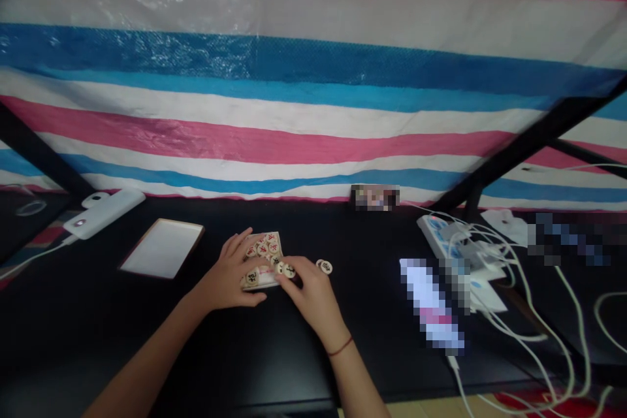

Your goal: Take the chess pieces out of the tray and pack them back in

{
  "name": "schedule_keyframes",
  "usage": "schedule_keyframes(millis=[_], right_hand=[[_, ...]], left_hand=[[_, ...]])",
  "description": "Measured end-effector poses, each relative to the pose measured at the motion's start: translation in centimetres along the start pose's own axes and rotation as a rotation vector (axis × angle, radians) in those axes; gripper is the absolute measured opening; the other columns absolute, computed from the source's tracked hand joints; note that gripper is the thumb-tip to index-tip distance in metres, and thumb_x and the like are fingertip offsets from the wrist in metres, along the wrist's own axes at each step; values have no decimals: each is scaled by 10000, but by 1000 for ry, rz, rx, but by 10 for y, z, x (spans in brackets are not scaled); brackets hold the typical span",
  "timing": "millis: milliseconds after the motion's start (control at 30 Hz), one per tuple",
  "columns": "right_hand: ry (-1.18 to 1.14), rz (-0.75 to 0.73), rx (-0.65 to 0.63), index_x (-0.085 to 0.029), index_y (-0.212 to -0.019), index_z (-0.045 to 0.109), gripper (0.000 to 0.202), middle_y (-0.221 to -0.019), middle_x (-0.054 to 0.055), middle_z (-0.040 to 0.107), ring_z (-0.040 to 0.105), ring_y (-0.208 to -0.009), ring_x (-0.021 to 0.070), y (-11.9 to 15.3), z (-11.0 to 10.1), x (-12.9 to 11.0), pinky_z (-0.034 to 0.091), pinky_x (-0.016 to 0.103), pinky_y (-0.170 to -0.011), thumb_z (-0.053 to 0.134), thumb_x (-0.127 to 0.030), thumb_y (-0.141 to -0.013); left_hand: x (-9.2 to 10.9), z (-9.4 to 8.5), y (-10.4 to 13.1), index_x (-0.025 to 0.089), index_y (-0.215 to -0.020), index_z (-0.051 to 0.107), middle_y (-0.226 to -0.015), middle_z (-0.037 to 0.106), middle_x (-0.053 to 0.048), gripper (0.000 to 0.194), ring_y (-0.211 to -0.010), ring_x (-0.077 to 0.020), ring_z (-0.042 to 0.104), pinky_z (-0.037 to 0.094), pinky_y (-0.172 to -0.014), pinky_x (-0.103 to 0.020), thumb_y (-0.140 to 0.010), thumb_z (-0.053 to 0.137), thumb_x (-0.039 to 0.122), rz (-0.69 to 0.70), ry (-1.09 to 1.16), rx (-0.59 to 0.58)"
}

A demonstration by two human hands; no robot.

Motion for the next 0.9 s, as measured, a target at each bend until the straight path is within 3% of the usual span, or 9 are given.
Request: schedule_keyframes(millis=[100,267,633,767,900], right_hand=[[-77,28,-56,-217,-1032,656,210,-969,50,692,616,-686,149,1,16,-8,520,268,-661,581,-354,-891],[-83,40,-110,-218,-1040,654,212,-963,54,686,610,-692,153,3,30,-9,515,277,-685,581,-352,-892],[62,40,-147,-215,-1061,647,245,-972,48,707,671,-824,200,0,38,-6,526,295,-739,641,-356,-860],[65,66,-159,-237,-1139,612,346,-1038,53,708,681,-836,207,2,39,1,523,295,-736,658,-410,-842],[66,91,-148,-248,-1097,614,325,-1003,36,714,684,-832,209,2,41,3,519,292,-734,670,-427,-832]], left_hand=[[1,4,6,304,-1136,647,-1508,347,-55,511,-1402,-372,236,175,-1132,-561,-653,760,425,17,-23,-12],[3,7,11,299,-1058,685,-1483,385,-55,356,-1391,-355,259,194,-1125,-545,-712,721,371,24,-57,-32],[2,-2,11,218,-1109,635,-1430,433,-116,399,-1362,-317,309,268,-1108,-483,-729,681,327,8,-7,42],[4,0,12,262,-1143,642,-1427,436,-96,392,-1360,-327,308,251,-1106,-511,-765,660,366,25,-2,67],[7,1,11,282,-1094,672,-1428,441,-70,349,-1361,-339,298,236,-1112,-524,-753,674,357,32,-5,65]])
Point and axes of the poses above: each hand's wrist, its own y-axis away from the middle knuckle, its own z-axis out of the palm, x = y × z, the point moved 9 cm from there along -y, towards the middle knuckle
